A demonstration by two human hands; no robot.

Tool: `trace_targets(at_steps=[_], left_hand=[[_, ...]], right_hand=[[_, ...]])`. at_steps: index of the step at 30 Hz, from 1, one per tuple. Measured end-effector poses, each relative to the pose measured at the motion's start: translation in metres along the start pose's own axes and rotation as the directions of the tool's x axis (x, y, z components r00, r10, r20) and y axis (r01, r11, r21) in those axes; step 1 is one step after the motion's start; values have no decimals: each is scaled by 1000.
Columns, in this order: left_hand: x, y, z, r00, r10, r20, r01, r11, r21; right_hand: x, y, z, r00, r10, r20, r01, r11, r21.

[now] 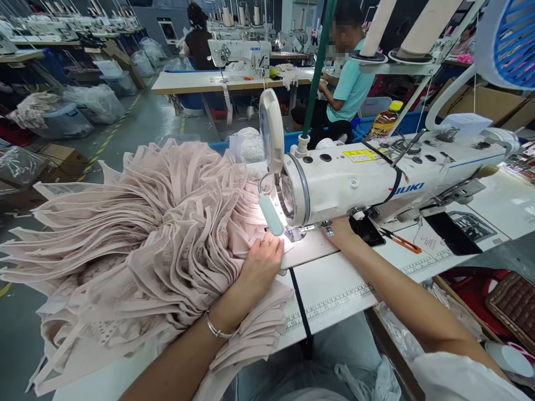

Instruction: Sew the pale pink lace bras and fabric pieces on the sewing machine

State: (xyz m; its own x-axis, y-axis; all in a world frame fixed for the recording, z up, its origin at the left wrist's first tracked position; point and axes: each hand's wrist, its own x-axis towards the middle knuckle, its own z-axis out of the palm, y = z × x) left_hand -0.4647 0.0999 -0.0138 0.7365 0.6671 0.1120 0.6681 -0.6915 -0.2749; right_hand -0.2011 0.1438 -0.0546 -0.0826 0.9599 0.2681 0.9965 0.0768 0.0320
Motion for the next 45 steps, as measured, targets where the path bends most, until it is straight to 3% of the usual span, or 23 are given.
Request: trace_targets(at_steps=[4, 7, 11, 15, 19, 22, 27, 33, 37, 41, 45], left_hand=[[1, -1, 2, 994, 108, -5, -108, 994, 6], [1, 7, 11, 989, 139, -41, -138, 990, 31], [-3, 37, 22, 979, 184, -92, -176, 980, 89], [-8, 53, 20, 955, 266, -133, -252, 961, 112], [-6, 35, 13, 986, 143, -85, -137, 988, 71], [0, 20, 9, 995, 91, -45, -89, 995, 55], [0, 22, 8, 978, 209, -12, -207, 976, 72], [-2, 25, 3, 986, 167, 21, -168, 984, 56], [-1, 24, 2, 986, 165, 4, -165, 983, 74], [-2, 26, 5, 981, 185, -52, -180, 979, 98], [-2, 25, 9, 990, 119, -74, -120, 993, -13]], right_hand=[[-16, -6, -8, 1000, 24, -5, -25, 1000, -19], [-28, -9, -14, 992, -41, -118, 36, 998, -49], [-41, -15, -12, 901, -253, -352, 231, 967, -103], [-53, -29, -6, 842, -336, -421, 364, 931, -16], [-65, -43, -13, 800, -473, -370, 540, 836, 99], [-70, -46, -21, 818, -478, -319, 550, 813, 191], [-63, -36, -17, 871, -422, -250, 473, 859, 196], [-51, -33, -6, 927, -304, -220, 356, 898, 258], [-48, -41, -21, 959, -281, -25, 282, 946, 161], [-35, -54, -41, 960, -139, 241, 147, 989, -14], [-25, -69, -46, 947, -129, 296, 108, 991, 84]])
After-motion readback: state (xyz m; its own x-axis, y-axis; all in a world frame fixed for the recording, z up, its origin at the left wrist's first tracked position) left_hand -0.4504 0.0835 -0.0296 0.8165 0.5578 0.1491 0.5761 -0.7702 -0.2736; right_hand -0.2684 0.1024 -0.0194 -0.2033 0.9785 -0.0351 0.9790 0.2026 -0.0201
